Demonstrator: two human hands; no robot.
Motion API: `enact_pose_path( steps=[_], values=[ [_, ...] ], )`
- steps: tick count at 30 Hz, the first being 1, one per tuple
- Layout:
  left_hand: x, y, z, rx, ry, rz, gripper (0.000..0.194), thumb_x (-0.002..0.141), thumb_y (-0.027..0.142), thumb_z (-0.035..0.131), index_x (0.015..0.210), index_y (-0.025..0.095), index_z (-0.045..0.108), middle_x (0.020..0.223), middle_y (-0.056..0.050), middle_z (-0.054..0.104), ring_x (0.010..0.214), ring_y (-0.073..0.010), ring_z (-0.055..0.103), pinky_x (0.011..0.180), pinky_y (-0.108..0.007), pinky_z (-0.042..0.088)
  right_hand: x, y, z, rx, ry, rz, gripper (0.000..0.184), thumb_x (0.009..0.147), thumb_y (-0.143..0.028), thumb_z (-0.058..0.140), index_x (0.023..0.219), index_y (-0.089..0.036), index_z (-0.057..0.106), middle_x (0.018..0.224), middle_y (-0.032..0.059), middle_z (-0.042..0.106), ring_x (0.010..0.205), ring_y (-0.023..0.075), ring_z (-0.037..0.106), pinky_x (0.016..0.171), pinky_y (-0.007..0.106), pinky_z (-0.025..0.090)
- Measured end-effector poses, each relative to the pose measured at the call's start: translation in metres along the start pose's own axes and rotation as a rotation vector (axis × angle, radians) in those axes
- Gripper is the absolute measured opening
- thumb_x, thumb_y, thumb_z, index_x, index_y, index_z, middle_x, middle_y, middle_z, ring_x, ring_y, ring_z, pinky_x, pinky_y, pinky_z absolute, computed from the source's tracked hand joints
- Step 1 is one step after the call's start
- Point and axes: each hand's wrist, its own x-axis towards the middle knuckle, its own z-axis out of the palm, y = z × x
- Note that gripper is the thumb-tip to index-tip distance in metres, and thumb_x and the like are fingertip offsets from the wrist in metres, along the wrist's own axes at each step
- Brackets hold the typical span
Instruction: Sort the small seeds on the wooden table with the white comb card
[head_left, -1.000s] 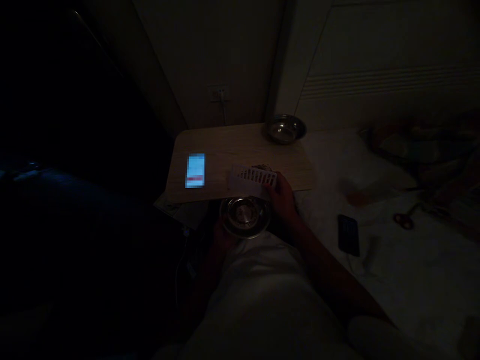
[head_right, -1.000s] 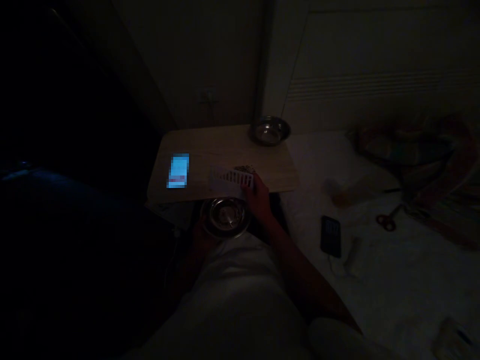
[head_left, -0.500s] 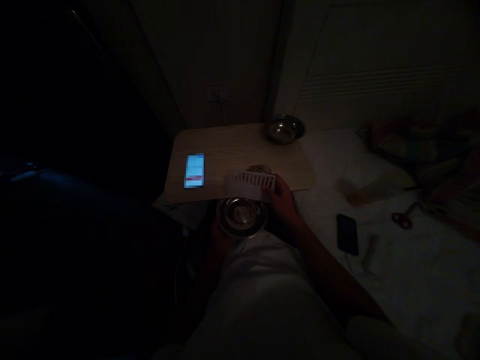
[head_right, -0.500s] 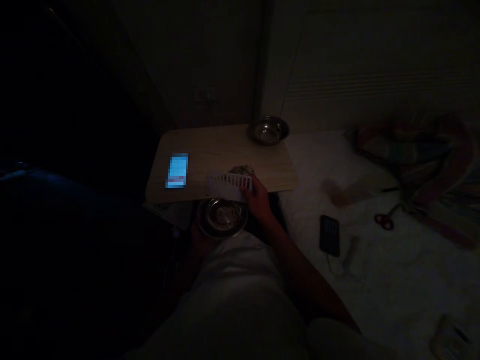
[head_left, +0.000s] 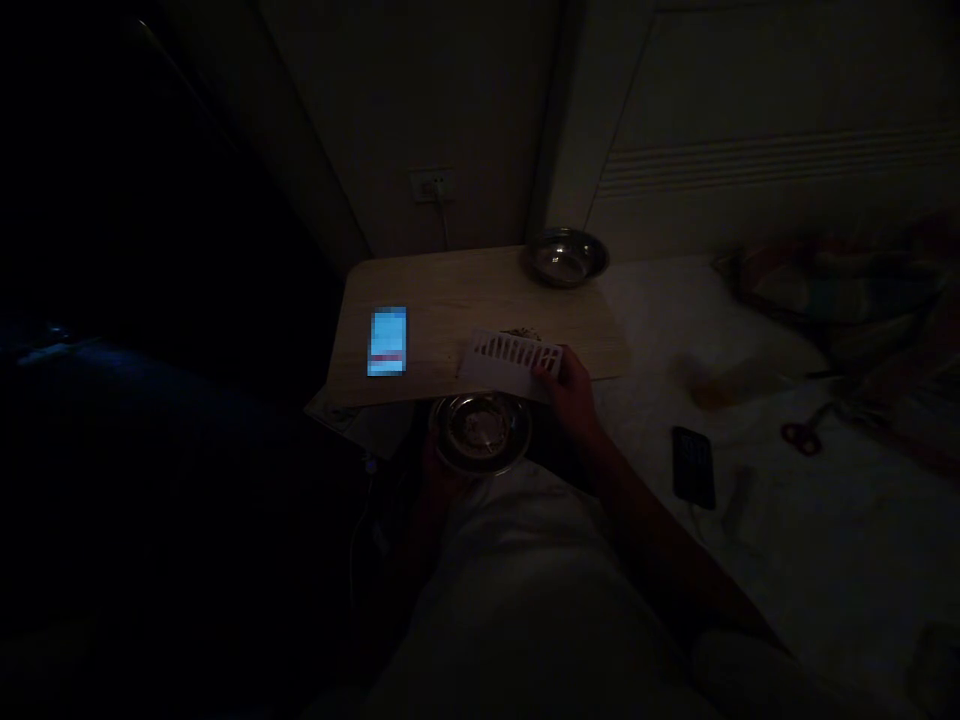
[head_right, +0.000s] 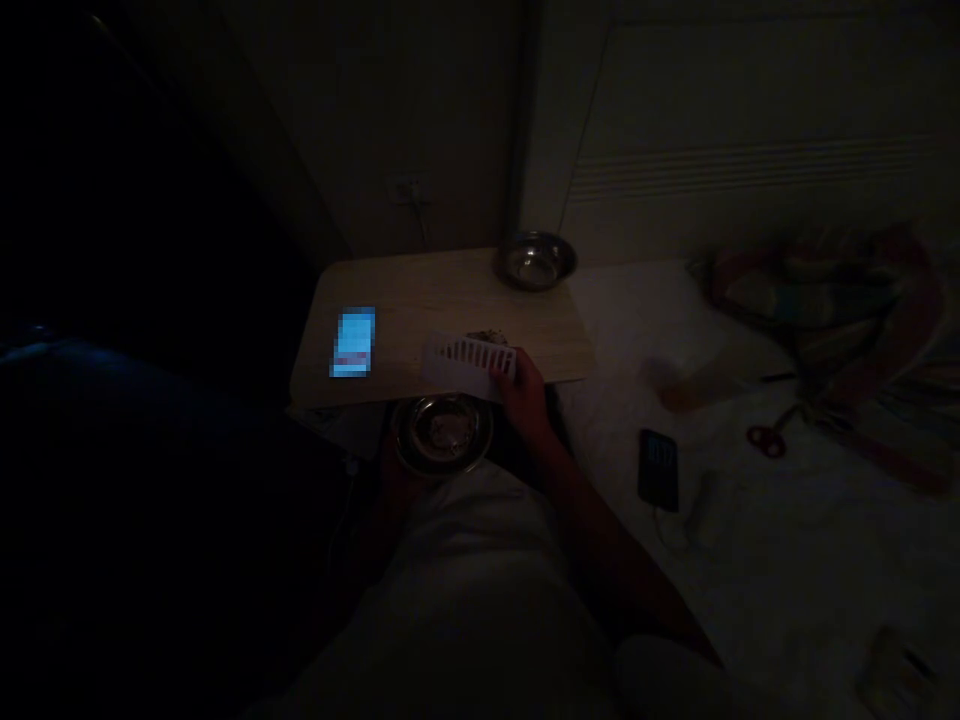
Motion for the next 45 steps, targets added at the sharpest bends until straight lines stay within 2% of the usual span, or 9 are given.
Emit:
enact_pose_path(
  steps=[5,8,16,26,32,38,40,42,45],
  values=[
    [0.0,0.0,-0.002,-0.01,0.023,-0.033,0.034,0.084,0.038,0.05,0.108,0.02,0.067,0.11,-0.007,0.07,0.123,-0.0266,0.051,0.106,-0.044,0.036,-0.005,-0.007,0.006,-0.001,-0.032,0.011,0.015,0.079,-0.03,0.058,0.092,-0.023,0.056,0.09,0.0024,0.062,0.082,0.0194,0.056,0.076,0.035,0.048],
    [0.0,0.0,-0.004,-0.015,-0.017,-0.071,0.037,0.083,0.039,0.051,0.11,0.019,0.066,0.111,-0.008,0.07,0.123,-0.0279,0.051,0.106,-0.046,0.036,-0.004,-0.006,0.006,-0.011,-0.008,0.016,0.015,0.078,-0.03,0.058,0.091,-0.023,0.055,0.089,0.0026,0.062,0.082,0.0196,0.056,0.075,0.035,0.048],
    [0.002,0.0,-0.009,-0.013,0.037,-0.108,0.038,0.079,0.038,0.055,0.108,0.016,0.066,0.111,-0.01,0.069,0.121,-0.0289,0.053,0.105,-0.047,0.037,-0.001,0.002,0.0,-0.038,0.077,-0.003,0.017,0.079,-0.035,0.058,0.09,-0.023,0.054,0.089,0.0026,0.061,0.08,0.019,0.055,0.073,0.034,0.048],
    [0.002,-0.001,-0.006,-0.004,0.007,-0.1,0.037,0.081,0.04,0.053,0.107,0.016,0.067,0.111,-0.01,0.069,0.122,-0.0282,0.052,0.104,-0.045,0.038,0.006,-0.004,0.018,0.006,-0.035,-0.032,0.022,0.08,-0.03,0.056,0.1,-0.022,0.057,0.096,0.004,0.064,0.087,0.0202,0.058,0.08,0.036,0.049],
    [-0.001,0.0,-0.001,0.007,0.05,-0.069,0.03,0.082,0.036,0.052,0.1,0.019,0.068,0.105,-0.008,0.071,0.122,-0.0277,0.052,0.104,-0.046,0.038,0.01,-0.002,0.015,-0.008,-0.085,-0.037,0.021,0.079,-0.032,0.057,0.098,-0.022,0.058,0.093,0.0038,0.064,0.085,0.0203,0.058,0.079,0.037,0.05],
    [-0.004,-0.001,0.001,-0.004,-0.018,0.014,0.035,0.083,0.039,0.051,0.106,0.019,0.067,0.112,-0.007,0.069,0.125,-0.0272,0.05,0.105,-0.045,0.037,0.01,0.0,0.014,0.069,-0.143,-0.009,0.025,0.077,-0.033,0.059,0.1,-0.023,0.058,0.094,0.0034,0.064,0.086,0.0199,0.058,0.077,0.036,0.05],
    [-0.004,-0.001,0.001,-0.009,-0.012,0.058,0.034,0.083,0.039,0.051,0.107,0.021,0.067,0.113,-0.005,0.069,0.125,-0.0255,0.049,0.105,-0.043,0.037,0.009,0.001,0.013,0.098,-0.162,0.023,0.025,0.076,-0.035,0.061,0.098,-0.022,0.058,0.092,0.0029,0.064,0.084,0.0196,0.058,0.076,0.035,0.05],
    [-0.004,-0.001,0.001,-0.01,0.003,0.043,0.034,0.082,0.04,0.052,0.106,0.022,0.068,0.113,-0.005,0.069,0.125,-0.0253,0.05,0.105,-0.042,0.037,0.008,0.001,0.011,0.116,-0.188,0.052,0.024,0.075,-0.035,0.062,0.094,-0.022,0.058,0.089,0.0024,0.063,0.082,0.0192,0.058,0.075,0.035,0.049],
    [-0.003,0.001,0.002,-0.011,0.037,-0.007,0.031,0.081,0.038,0.053,0.1,0.019,0.069,0.108,-0.007,0.071,0.122,-0.0272,0.052,0.105,-0.045,0.036,0.009,0.002,0.003,0.12,-0.113,0.046,0.022,0.074,-0.034,0.063,0.092,-0.022,0.056,0.087,0.0023,0.062,0.081,0.0191,0.057,0.075,0.035,0.049]
  ],
)
